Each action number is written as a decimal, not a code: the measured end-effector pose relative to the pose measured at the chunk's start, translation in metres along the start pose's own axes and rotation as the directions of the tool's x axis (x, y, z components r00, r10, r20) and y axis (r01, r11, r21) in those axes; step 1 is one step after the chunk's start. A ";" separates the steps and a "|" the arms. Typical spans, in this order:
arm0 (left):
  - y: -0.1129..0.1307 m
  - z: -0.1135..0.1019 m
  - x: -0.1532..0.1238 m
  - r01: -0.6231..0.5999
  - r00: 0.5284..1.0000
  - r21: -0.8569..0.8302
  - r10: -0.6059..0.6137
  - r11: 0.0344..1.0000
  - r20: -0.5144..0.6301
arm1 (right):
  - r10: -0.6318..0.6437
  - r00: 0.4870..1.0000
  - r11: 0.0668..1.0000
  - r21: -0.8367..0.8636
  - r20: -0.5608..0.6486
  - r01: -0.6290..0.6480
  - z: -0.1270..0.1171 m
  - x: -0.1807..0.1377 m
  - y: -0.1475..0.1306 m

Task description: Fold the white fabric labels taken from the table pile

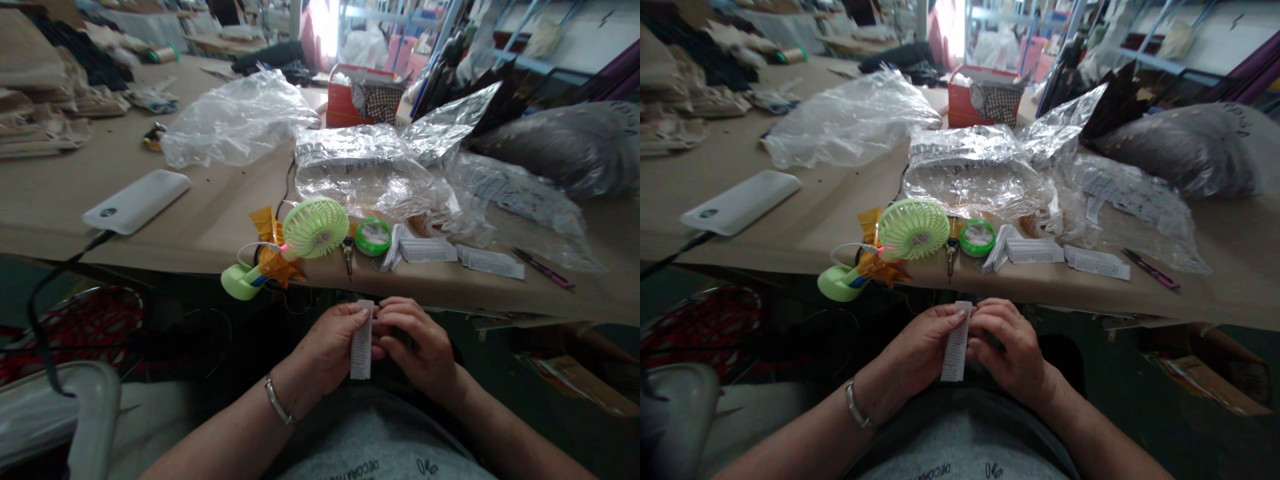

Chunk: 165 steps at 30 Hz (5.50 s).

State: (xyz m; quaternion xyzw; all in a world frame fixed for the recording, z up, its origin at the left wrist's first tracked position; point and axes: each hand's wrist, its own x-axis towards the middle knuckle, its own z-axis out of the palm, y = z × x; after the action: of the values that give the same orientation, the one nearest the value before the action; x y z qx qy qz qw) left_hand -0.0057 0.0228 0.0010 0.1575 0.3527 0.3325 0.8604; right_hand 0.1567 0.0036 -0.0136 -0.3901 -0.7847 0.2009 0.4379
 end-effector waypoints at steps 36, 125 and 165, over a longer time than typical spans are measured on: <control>-0.008 -0.005 -0.015 0.088 0.986 0.225 -0.116 0.970 0.115 | 0.385 0.736 0.232 0.713 0.557 -0.661 0.015 0.011 0.015; 0.027 -0.019 0.012 -0.347 0.679 0.899 0.733 0.268 0.043 | 0.522 0.852 0.823 0.250 0.022 -0.511 0.035 0.054 0.012; -0.010 -0.042 0.019 -0.187 0.872 0.816 0.476 0.547 -0.119 | -0.013 0.998 0.784 -0.620 -0.055 -0.024 -0.027 0.035 0.051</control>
State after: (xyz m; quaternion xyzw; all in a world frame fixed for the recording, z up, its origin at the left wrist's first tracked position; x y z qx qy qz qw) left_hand -0.0214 0.0302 -0.0429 0.5232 0.5616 0.3248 0.5526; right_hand 0.1908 0.0617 -0.0141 -0.5201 -0.7933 -0.0780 0.3068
